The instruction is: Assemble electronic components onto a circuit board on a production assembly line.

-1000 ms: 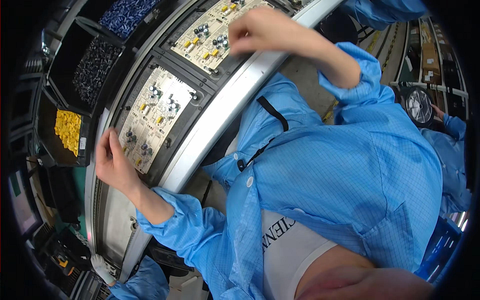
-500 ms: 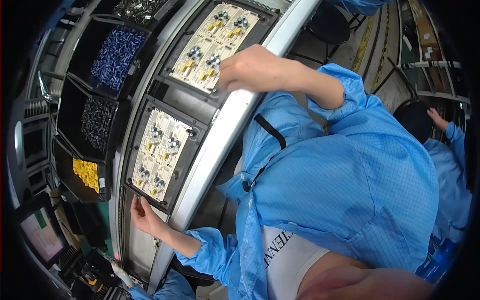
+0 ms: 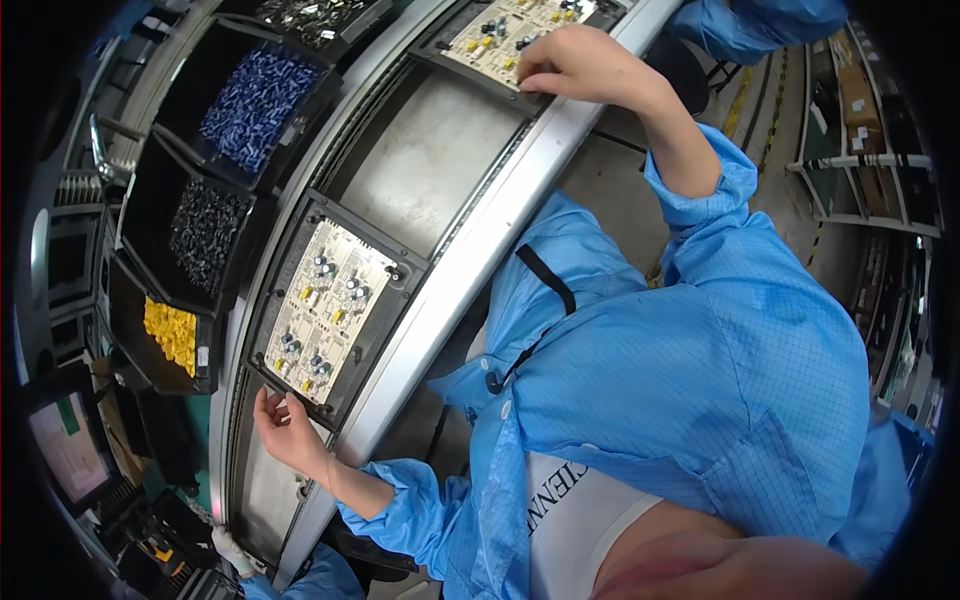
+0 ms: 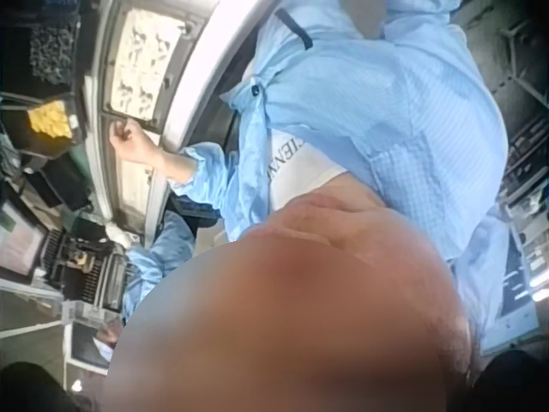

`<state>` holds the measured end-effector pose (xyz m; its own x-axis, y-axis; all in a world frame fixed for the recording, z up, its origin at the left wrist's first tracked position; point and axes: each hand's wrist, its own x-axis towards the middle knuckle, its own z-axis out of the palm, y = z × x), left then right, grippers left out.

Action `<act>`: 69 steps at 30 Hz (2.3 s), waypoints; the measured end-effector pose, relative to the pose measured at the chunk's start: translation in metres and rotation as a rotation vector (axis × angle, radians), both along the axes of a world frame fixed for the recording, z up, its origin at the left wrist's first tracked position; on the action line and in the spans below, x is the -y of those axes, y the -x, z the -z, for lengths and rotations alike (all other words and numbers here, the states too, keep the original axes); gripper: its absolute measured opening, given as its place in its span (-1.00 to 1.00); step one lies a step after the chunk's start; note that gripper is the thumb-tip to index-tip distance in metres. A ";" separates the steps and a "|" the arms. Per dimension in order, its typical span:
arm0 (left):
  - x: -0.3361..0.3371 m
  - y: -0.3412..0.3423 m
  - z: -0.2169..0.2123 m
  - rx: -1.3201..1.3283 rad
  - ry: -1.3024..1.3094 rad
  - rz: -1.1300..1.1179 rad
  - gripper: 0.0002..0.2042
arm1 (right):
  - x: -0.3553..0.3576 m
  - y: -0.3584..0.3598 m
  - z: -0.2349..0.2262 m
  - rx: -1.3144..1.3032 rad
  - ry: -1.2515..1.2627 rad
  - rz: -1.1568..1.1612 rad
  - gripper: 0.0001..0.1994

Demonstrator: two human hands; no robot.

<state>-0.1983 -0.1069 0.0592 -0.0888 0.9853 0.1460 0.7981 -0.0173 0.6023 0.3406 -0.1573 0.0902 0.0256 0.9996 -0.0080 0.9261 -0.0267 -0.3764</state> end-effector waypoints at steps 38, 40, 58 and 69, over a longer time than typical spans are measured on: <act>-0.187 -0.077 -0.054 -0.536 -0.133 0.025 -0.70 | -0.128 0.110 0.068 -0.041 -0.014 -0.750 -0.79; -0.178 -0.067 -0.056 -0.471 -0.264 0.018 -0.77 | -0.127 0.116 0.061 -0.078 -0.032 -0.795 -0.80; -0.110 -0.096 -0.075 1.673 0.077 0.450 -0.81 | -0.128 0.109 0.055 -0.042 -0.130 -0.710 -0.81; -0.081 -0.096 -0.042 1.736 0.145 0.434 -0.84 | -0.129 0.114 0.047 -0.164 -0.125 -0.690 -0.83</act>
